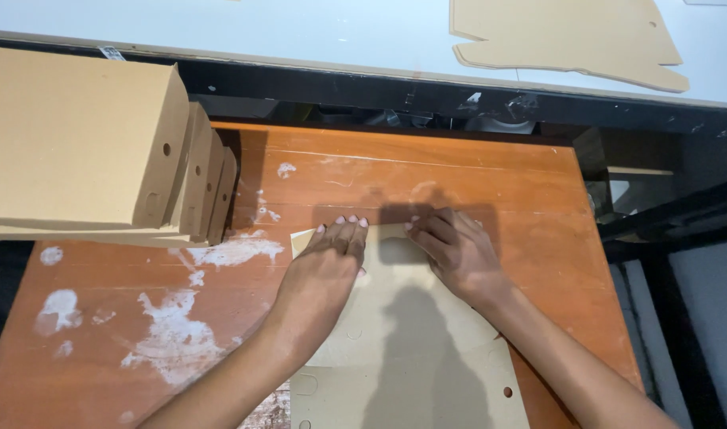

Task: The person assembles flat cardboard box blanks into three-dimensional boxes by folding along pre-scored lines and interlocking tabs. They handle each blank one at a time, fold the sides, secure the corners, and place the finished box on a growing stack to the left.

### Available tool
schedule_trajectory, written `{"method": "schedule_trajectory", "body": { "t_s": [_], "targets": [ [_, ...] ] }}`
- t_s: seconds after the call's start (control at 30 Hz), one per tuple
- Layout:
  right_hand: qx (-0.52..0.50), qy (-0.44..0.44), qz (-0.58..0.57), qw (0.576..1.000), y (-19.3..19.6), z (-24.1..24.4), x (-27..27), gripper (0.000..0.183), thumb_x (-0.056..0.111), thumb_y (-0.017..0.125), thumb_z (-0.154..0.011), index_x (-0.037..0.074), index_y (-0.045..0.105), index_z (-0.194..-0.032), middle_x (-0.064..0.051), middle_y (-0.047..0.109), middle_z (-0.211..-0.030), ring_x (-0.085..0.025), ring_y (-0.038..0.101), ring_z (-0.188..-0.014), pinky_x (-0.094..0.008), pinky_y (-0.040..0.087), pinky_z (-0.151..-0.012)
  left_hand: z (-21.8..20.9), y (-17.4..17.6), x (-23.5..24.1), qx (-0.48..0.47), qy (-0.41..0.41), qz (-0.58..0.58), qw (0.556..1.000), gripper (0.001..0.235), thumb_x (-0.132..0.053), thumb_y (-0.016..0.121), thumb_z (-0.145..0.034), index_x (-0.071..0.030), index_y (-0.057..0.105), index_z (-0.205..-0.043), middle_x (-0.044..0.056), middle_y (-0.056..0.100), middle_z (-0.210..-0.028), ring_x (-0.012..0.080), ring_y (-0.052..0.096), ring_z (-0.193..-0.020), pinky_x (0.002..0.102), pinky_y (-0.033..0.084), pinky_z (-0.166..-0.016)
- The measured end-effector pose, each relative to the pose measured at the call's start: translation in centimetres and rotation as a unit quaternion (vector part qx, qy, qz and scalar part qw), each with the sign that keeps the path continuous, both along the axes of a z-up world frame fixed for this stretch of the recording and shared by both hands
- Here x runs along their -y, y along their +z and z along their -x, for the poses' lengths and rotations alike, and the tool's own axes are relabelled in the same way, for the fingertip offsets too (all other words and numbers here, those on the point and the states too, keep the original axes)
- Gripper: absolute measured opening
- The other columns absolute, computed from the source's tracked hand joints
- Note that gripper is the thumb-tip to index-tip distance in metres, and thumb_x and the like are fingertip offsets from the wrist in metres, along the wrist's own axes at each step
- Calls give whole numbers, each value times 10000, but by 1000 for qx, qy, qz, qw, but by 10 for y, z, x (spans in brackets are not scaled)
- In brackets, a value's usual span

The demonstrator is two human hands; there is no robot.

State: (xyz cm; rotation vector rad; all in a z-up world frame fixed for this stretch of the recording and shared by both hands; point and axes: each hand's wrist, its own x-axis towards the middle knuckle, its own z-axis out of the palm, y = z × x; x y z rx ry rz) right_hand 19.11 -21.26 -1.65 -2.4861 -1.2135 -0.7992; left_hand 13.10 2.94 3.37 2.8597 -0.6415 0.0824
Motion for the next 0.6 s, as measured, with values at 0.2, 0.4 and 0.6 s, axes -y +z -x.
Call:
{"method": "schedule_trajectory", "body": {
  "t_s": [0.2, 0.4, 0.6],
  "targets": [
    [-12, -19, -10, 1000, 12, 22, -3, 172, 116, 607, -1013, 112, 750, -916, -43, 668, -862, -265, 676, -956, -358, 524, -731, -5, -8, 0, -36, 2, 30, 999, 587, -65, 778, -830, 84, 584, -1363, 312, 702, -1197, 421, 650, -1221, 505, 502, -1046],
    [-176, -97, -91, 975, -10, 9, 6, 260, 82, 621, -972, 156, 775, -1168, 9, 698, -981, -234, 628, -1068, -382, 485, -879, -18, 11, -11, -112, -5, 99, 989, 396, -99, 817, -775, -28, 722, -1153, 168, 756, -1060, 373, 693, -1104, 496, 555, -992],
    [-267, -77, -85, 957, 25, -2, -1, 328, -72, 608, -869, 120, 817, -1034, -48, 737, -895, -271, 668, -985, -399, 536, -870, -34, 13, -22, -120, 1, 162, 979, 327, -80, 771, -835, -56, 777, -1161, 84, 681, -944, 251, 640, -925, 392, 585, -852]
  ]
}}
